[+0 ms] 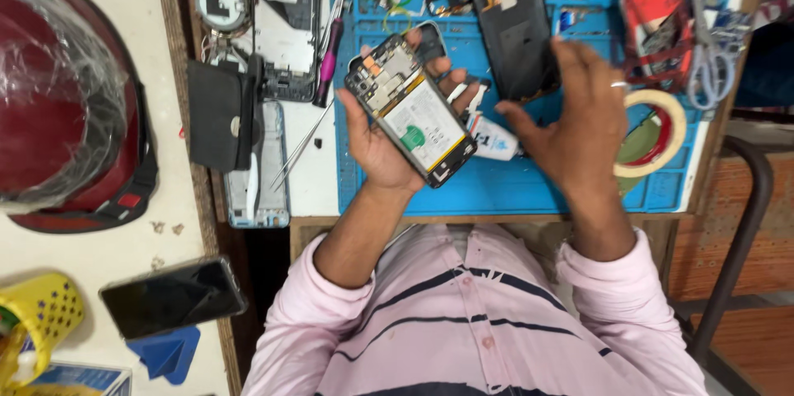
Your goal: The person reassembles a disassembled smartphone on a workbench. They place a battery into the chassis, apply adhesive, and use a screwdriver to secure internal components. The person handles the phone, battery, and tools throughout the process.
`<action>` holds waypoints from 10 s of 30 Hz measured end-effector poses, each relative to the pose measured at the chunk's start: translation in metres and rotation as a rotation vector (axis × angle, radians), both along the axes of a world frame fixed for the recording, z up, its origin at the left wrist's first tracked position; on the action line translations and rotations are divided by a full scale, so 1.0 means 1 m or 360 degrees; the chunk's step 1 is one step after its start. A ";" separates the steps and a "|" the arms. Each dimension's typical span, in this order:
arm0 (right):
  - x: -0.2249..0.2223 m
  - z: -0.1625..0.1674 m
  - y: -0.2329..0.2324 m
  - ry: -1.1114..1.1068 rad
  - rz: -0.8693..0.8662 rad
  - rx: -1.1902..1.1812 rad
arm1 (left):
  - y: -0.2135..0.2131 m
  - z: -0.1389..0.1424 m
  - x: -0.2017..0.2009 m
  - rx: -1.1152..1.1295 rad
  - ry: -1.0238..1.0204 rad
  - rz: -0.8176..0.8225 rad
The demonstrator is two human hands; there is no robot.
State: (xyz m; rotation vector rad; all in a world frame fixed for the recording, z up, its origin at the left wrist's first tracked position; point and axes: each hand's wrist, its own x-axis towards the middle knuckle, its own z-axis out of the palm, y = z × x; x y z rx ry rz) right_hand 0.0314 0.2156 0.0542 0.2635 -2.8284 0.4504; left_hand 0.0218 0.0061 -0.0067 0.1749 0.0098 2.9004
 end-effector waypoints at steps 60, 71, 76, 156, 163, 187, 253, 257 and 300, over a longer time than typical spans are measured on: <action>0.005 0.021 0.019 -0.0063 0.0077 -0.0355 | -0.005 0.006 -0.001 -0.0146 0.0232 -0.0374; 0.019 -0.017 0.050 -0.0256 -0.0100 -0.1126 | 0.003 0.005 0.000 -0.0344 0.0101 -0.0217; 0.023 -0.013 0.040 -0.0119 -0.0228 -0.1399 | 0.009 0.006 0.000 -0.0406 -0.0004 -0.0194; -0.046 0.020 0.042 -0.0581 0.0352 -0.1002 | -0.038 0.028 0.051 -0.0965 -0.0406 -0.0439; -0.027 0.017 0.032 -0.0979 0.0465 -0.1781 | -0.023 0.024 0.044 -0.0989 -0.0094 -0.0457; -0.005 0.022 -0.012 -0.0489 0.0669 -0.0937 | -0.002 0.005 0.054 -0.0747 -0.0290 -0.0605; 0.061 0.008 0.113 0.0469 0.0119 -0.0162 | 0.034 0.024 0.040 -0.1300 -0.0175 -0.0340; 0.049 0.007 0.076 0.0176 0.0167 -0.0748 | 0.041 0.029 0.044 -0.1301 -0.0192 -0.0339; 0.029 0.037 0.079 0.0274 0.1047 0.0832 | 0.036 0.055 0.001 -0.3078 0.1214 -0.0991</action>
